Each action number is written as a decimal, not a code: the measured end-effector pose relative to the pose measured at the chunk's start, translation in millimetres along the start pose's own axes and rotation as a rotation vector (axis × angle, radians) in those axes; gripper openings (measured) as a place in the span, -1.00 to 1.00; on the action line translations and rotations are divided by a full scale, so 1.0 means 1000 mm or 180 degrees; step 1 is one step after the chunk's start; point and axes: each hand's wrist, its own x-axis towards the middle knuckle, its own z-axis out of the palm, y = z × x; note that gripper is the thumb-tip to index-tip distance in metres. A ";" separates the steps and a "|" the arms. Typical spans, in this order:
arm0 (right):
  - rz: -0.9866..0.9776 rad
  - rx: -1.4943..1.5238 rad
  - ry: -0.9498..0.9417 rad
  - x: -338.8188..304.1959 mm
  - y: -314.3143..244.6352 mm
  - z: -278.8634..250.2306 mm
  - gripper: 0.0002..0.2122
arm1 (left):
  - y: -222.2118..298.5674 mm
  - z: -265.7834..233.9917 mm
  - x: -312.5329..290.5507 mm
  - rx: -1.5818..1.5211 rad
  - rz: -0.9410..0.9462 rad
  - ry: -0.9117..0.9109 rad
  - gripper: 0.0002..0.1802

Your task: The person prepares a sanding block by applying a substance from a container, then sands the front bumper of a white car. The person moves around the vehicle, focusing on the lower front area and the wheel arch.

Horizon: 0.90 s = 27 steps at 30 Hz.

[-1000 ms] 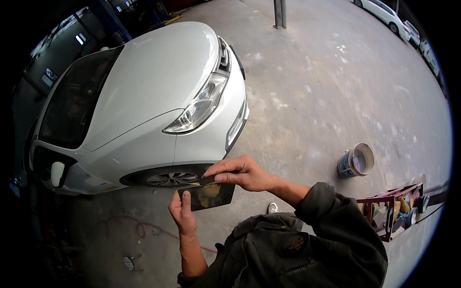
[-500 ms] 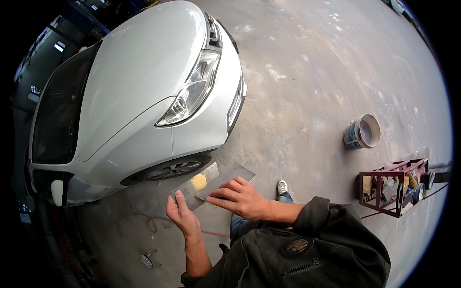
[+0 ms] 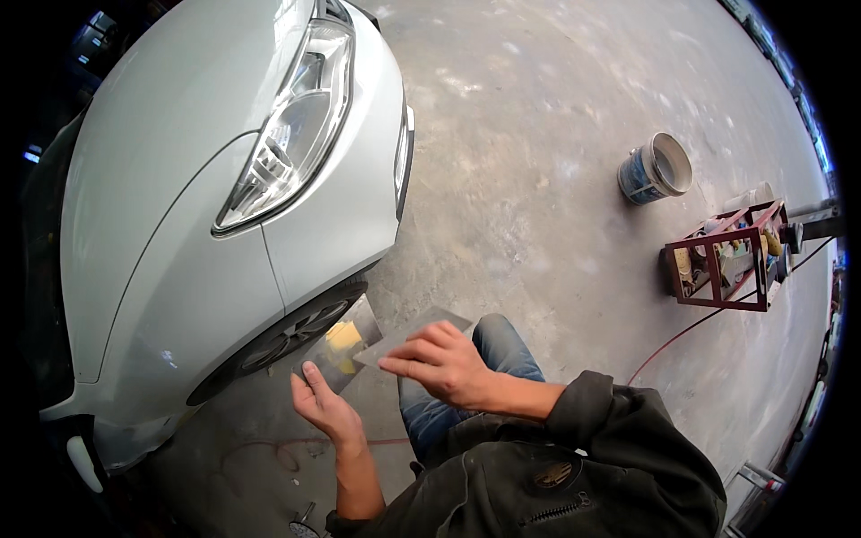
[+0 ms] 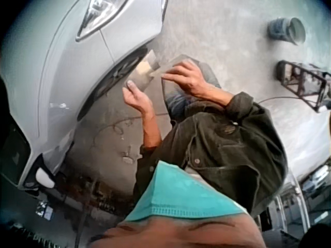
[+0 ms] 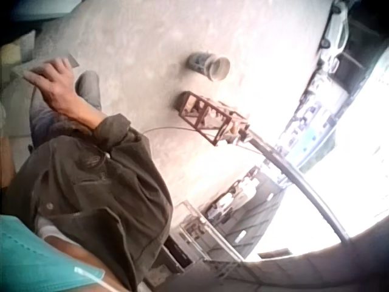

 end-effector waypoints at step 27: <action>-0.0996 -0.0110 0.0404 -0.202 0.221 0.207 -0.61 | -0.322 0.092 -0.023 -0.0587 0.0622 -0.0467 -0.78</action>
